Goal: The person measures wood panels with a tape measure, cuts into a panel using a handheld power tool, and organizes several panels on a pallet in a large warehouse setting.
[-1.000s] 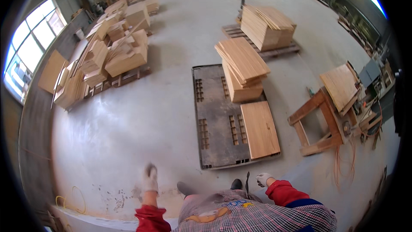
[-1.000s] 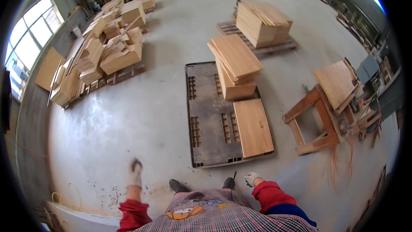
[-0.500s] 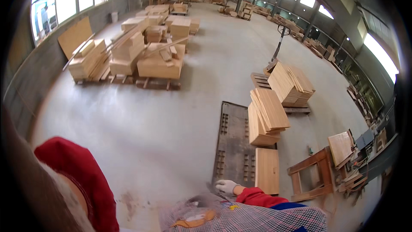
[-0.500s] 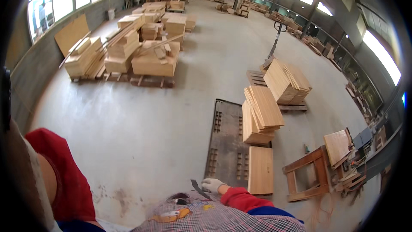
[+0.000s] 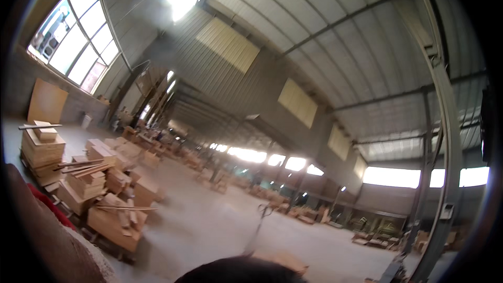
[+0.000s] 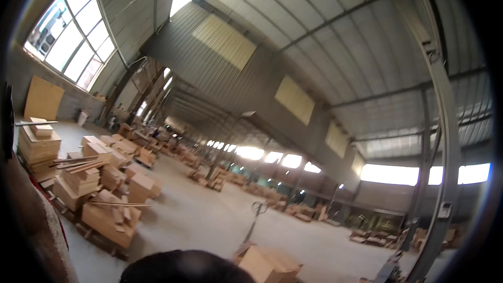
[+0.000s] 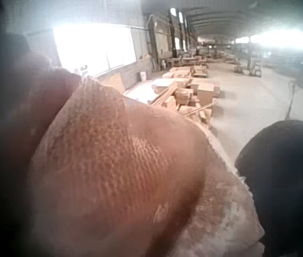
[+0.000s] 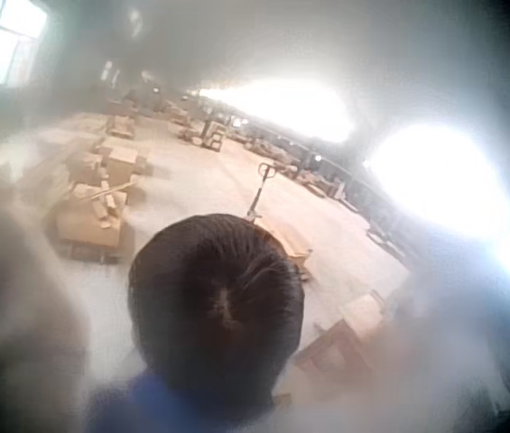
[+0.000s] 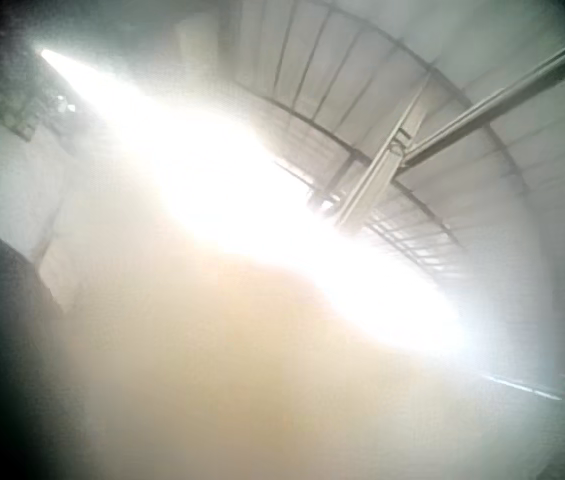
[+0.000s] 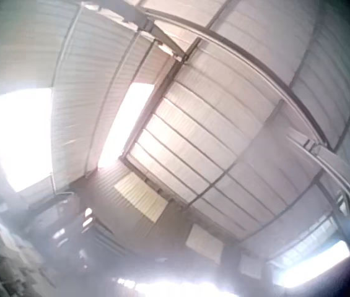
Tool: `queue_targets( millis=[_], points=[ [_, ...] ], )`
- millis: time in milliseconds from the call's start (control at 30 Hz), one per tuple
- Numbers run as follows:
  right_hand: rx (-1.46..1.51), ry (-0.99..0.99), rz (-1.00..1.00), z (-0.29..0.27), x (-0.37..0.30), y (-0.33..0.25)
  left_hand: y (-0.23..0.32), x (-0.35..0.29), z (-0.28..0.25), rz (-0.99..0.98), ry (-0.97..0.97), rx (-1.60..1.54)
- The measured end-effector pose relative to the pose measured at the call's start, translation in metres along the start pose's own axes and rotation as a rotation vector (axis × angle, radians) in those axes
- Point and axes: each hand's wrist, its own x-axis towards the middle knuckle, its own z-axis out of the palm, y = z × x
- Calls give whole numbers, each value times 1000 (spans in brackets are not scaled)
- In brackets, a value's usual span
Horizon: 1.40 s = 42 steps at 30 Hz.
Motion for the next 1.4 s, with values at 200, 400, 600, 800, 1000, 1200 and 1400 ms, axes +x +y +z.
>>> queue_targets(
  millis=[200, 400, 600, 800, 1000, 1200, 1400],
  points=[
    [46, 89, -59, -114, 194, 26, -175, 112, 41, -3, -137, -96],
    [161, -6, -102, -124, 382, 40, -351, 167, -13, -310, 40, 19],
    [300, 104, 152, -81, 435, 93, -484, 185, -46, -521, 21, -68],
    [494, 247, 524, -18, 430, 151, -619, 247, -45, -702, -91, -124],
    [382, 444, 481, 92, 419, 193, -708, 282, -8, -792, -257, -210],
    [546, 303, 760, 26, 455, 181, -792, 315, 45, -886, -425, -214],
    [853, 91, 1112, -66, 495, 250, -866, 373, 119, -965, -569, -238]
  ],
)
